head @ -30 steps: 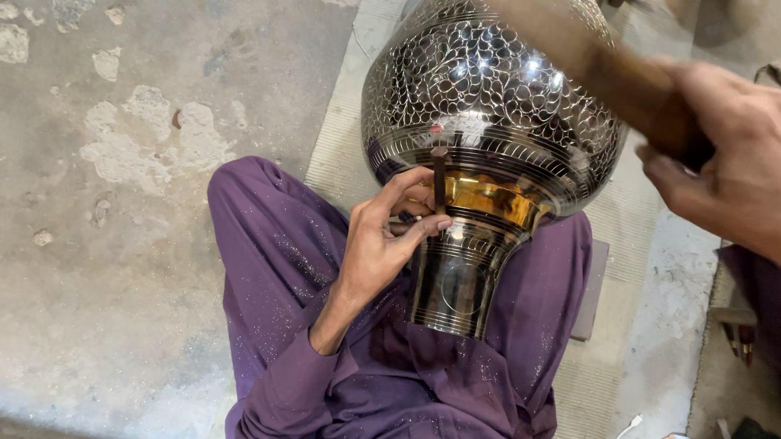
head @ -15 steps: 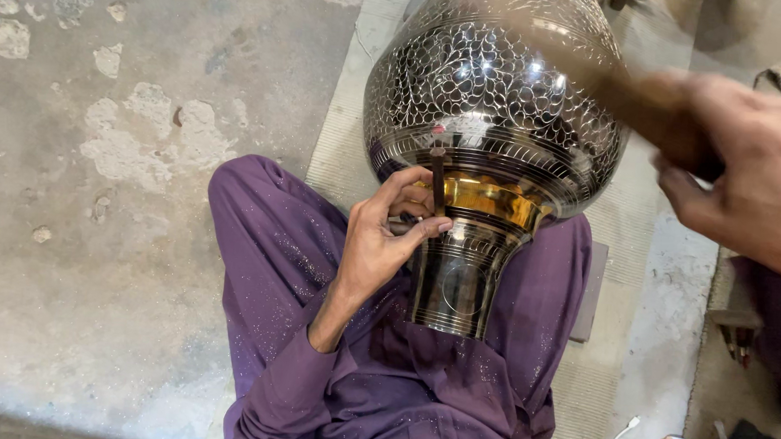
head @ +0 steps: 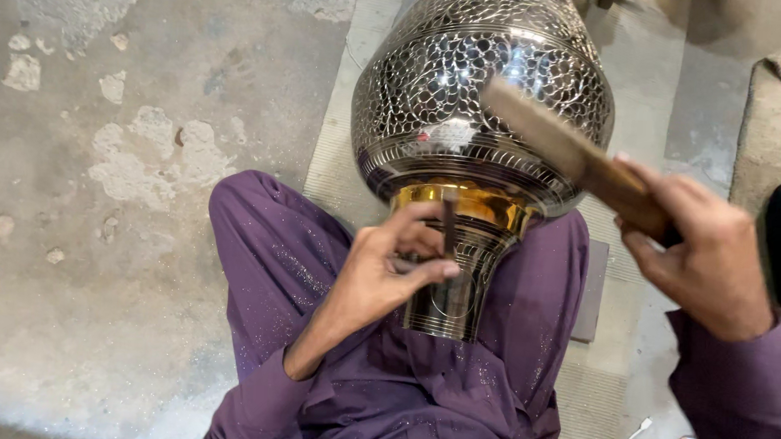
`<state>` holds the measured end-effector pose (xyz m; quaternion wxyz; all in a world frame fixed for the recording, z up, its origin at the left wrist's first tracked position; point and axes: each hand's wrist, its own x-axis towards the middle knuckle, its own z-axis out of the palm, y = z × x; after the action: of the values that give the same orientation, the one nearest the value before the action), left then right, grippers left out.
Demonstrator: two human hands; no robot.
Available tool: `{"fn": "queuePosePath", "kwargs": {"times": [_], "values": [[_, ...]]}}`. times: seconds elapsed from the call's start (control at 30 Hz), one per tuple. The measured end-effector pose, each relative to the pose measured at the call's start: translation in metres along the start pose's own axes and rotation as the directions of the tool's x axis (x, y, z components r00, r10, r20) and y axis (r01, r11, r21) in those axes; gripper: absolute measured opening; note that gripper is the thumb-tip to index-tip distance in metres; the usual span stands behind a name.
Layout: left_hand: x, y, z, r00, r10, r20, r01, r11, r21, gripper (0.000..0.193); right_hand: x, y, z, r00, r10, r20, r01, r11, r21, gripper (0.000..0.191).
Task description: The person sits cross-legged on the floor with a large ornate engraved metal vessel resting on their lap. They hold a chisel against the brass band around the vessel's neck and repeatedly strike the chisel with a wooden mallet, repositioning the chisel along the band to work the surface.
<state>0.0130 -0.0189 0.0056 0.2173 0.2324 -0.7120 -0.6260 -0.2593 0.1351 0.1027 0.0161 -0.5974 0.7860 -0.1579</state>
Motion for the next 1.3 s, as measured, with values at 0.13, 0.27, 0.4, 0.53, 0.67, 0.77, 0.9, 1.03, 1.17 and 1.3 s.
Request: {"fn": "queuePosePath", "kwargs": {"times": [0.13, 0.27, 0.4, 0.53, 0.67, 0.77, 0.9, 1.03, 1.17, 1.3], "values": [[0.010, 0.006, 0.005, 0.982, 0.062, 0.177, -0.061, 0.998, -0.011, 0.055, -0.025, 0.013, 0.019, 0.998, 0.060, -0.015, -0.057, 0.988, 0.145, 0.065], [0.020, 0.009, 0.004, 0.951, 0.119, 0.285, -0.134, 0.990, 0.033, 0.055, -0.045, 0.020, 0.031, 0.993, 0.117, -0.025, -0.115, 0.991, 0.071, 0.069], [0.026, 0.011, 0.001, 0.927, 0.166, 0.336, -0.212, 0.972, 0.102, 0.054, -0.060, 0.022, 0.040, 0.990, 0.140, -0.025, -0.138, 0.988, 0.062, 0.072], [0.029, 0.013, 0.000, 0.900, 0.194, 0.390, -0.246, 0.965, 0.087, 0.054, -0.067, 0.026, 0.048, 0.986, 0.170, 0.005, -0.170, 0.985, 0.016, 0.074], [0.029, 0.017, -0.001, 0.900, 0.188, 0.394, -0.259, 0.956, 0.135, 0.056, -0.071, 0.033, 0.051, 0.990, 0.093, -0.105, -0.080, 0.989, 0.121, 0.069], [0.029, 0.018, -0.001, 0.902, 0.160, 0.400, -0.238, 0.959, 0.152, 0.055, -0.075, 0.037, 0.046, 0.977, 0.104, -0.185, -0.040, 0.947, 0.318, 0.062], [0.028, 0.018, 0.000, 0.898, 0.197, 0.393, -0.272, 0.952, 0.143, 0.054, -0.076, 0.040, 0.037, 0.995, 0.095, -0.028, -0.089, 0.982, 0.169, 0.058], [0.023, 0.019, 0.001, 0.930, 0.137, 0.341, -0.204, 0.964, 0.171, 0.053, -0.066, 0.040, 0.035, 0.992, 0.072, -0.102, -0.042, 0.962, 0.270, 0.059], [0.015, 0.021, 0.003, 0.967, 0.093, 0.236, -0.137, 0.975, 0.176, 0.052, -0.048, 0.041, 0.028, 0.992, 0.064, 0.113, -0.069, 0.997, 0.042, 0.059], [0.001, 0.022, 0.008, 0.996, 0.033, 0.084, -0.040, 0.996, 0.080, 0.049, -0.025, 0.040, 0.013, 0.994, -0.111, 0.008, 0.107, 0.976, 0.188, 0.064]]}}
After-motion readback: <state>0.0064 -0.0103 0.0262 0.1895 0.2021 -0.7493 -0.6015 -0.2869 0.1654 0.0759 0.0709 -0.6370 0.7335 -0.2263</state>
